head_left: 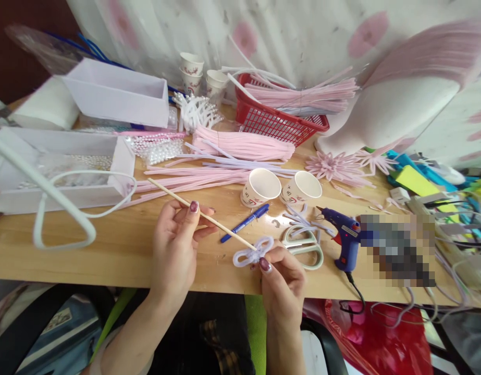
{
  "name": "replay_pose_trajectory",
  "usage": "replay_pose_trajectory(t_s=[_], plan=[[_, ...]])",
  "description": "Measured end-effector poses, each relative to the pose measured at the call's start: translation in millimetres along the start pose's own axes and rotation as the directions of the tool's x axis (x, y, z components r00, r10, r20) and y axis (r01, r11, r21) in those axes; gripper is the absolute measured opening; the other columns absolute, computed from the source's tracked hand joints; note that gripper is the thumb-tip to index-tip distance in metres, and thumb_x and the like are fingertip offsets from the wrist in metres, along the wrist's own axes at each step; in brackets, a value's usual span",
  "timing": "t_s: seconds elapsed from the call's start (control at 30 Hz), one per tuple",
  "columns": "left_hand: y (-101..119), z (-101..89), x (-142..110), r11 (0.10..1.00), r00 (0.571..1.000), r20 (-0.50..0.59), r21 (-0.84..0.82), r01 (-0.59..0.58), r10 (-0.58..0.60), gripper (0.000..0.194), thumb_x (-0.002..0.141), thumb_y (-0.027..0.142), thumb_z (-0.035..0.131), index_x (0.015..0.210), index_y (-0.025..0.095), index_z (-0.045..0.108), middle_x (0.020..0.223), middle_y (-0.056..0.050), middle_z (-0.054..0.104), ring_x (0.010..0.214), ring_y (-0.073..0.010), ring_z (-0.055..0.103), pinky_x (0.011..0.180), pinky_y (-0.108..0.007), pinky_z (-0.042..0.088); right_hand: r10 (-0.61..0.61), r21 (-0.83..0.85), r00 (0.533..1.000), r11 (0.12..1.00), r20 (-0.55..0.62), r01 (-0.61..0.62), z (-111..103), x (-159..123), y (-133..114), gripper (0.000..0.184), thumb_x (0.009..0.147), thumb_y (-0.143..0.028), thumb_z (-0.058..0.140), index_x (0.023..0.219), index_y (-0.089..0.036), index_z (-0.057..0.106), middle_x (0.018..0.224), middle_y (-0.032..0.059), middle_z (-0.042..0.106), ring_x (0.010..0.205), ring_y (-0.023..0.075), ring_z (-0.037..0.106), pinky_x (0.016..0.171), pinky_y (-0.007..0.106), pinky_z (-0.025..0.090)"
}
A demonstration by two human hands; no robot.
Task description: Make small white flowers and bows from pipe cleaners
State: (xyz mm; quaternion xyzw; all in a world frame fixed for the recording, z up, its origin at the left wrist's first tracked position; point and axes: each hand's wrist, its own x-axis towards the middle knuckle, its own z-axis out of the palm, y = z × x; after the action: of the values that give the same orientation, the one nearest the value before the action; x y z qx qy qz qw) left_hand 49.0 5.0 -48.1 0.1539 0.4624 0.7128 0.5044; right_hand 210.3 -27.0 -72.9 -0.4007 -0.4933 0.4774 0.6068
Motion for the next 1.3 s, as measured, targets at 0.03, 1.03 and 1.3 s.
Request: replay_pose_trajectory(t_s=[0.03, 1.03, 1.3], plan=[[1, -0.5, 1, 0.999, 0.999, -0.003, -0.009, 0.04, -0.04, 0.036, 0.071, 0.038, 0.09, 0.08, 0.017, 0.062, 0.075, 0.003, 0.073, 0.063, -0.0081, 0.068, 0.059, -0.015, 0.057, 0.009, 0.006, 1.0, 1.0, -0.007, -0.009, 0, 0, 0, 0.015, 0.092, -0.028, 0.074, 0.078, -0.022, 0.072, 0.076, 0.0022, 0.066, 0.075, 0.0196, 0.062, 0.07, 0.031, 0.049], [14, -8.0, -11, 0.919, 0.952, 0.118, 0.252, -0.303, 0.281, 0.025, 0.083, 0.037, 0.081, 0.089, 0.023, 0.061, 0.079, 0.001, 0.074, 0.072, -0.0177, 0.074, 0.059, -0.025, 0.064, 0.131, 0.235, 0.982, 0.967, -0.135, -0.097, 7, 11, 2, 0.018, 0.078, -0.039, 0.086, 0.073, -0.024, 0.078, 0.073, -0.0004, 0.061, 0.058, 0.0116, 0.052, 0.055, 0.025, 0.043], [33, -12.1, -5, 0.902, 0.912, -0.033, 0.164, -0.399, 0.409, 0.016, 0.087, 0.032, 0.077, 0.092, 0.032, 0.062, 0.097, 0.005, 0.069, 0.101, -0.0162, 0.071, 0.093, -0.034, 0.063, 0.122, 0.253, 0.982, 0.964, -0.142, -0.083, 7, 12, 3, 0.016, 0.077, -0.038, 0.086, 0.072, -0.025, 0.078, 0.083, 0.0013, 0.058, 0.063, 0.0118, 0.048, 0.055, 0.023, 0.042]])
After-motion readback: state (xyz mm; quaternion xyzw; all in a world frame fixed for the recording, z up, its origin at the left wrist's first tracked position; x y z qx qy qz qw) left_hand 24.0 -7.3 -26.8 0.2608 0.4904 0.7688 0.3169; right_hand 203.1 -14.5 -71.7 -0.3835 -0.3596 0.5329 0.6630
